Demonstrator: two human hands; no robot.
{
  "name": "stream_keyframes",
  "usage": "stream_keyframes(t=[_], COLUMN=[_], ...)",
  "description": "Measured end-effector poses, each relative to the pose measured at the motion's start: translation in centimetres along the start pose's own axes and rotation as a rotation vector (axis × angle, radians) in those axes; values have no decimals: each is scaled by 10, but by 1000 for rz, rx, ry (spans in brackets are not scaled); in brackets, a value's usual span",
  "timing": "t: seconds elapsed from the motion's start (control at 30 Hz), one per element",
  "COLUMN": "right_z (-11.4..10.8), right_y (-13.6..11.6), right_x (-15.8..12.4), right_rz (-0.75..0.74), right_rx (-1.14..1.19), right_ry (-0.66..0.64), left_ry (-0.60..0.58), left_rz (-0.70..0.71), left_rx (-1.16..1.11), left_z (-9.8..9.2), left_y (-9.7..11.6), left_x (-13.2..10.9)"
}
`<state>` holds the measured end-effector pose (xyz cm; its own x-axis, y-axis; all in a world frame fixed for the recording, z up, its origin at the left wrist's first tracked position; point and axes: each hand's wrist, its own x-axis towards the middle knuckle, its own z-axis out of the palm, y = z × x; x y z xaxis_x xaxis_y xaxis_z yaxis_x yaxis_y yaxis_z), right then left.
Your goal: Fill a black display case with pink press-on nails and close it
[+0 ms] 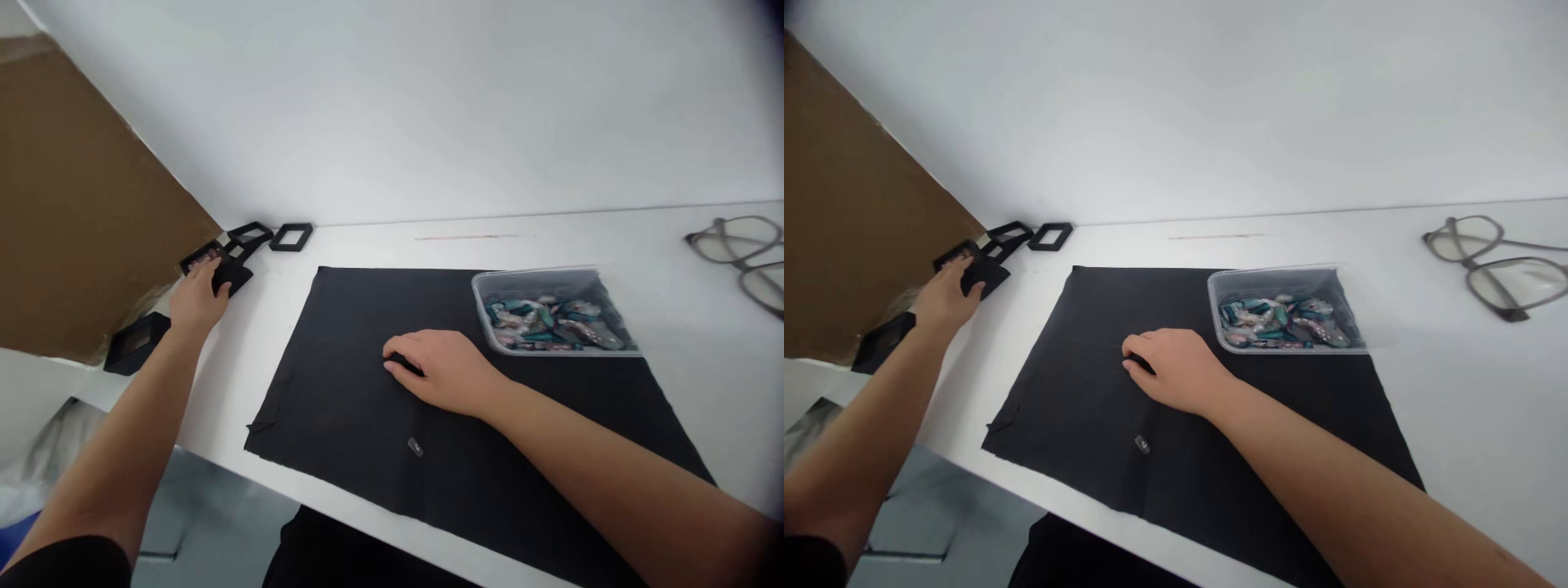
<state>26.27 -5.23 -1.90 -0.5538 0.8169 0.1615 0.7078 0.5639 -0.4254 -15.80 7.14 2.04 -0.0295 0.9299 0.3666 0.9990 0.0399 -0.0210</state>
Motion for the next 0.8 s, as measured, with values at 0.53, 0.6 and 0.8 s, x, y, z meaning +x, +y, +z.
stream_keyframes(t=[0.53, 0.6, 0.8], right_z=[0, 0, 0], right_y=[1, 1, 0], right_x=[1, 1, 1], right_rz=[-8, -8, -10], right_rx=[15, 13, -1], right_ry=[-20, -22, -20], left_ry=[193, 224, -33], left_rz=[-60, 45, 424], left_rx=[-61, -93, -206], left_z=[-17, -25, -47], left_y=[26, 49, 145], left_x=[-18, -33, -90])
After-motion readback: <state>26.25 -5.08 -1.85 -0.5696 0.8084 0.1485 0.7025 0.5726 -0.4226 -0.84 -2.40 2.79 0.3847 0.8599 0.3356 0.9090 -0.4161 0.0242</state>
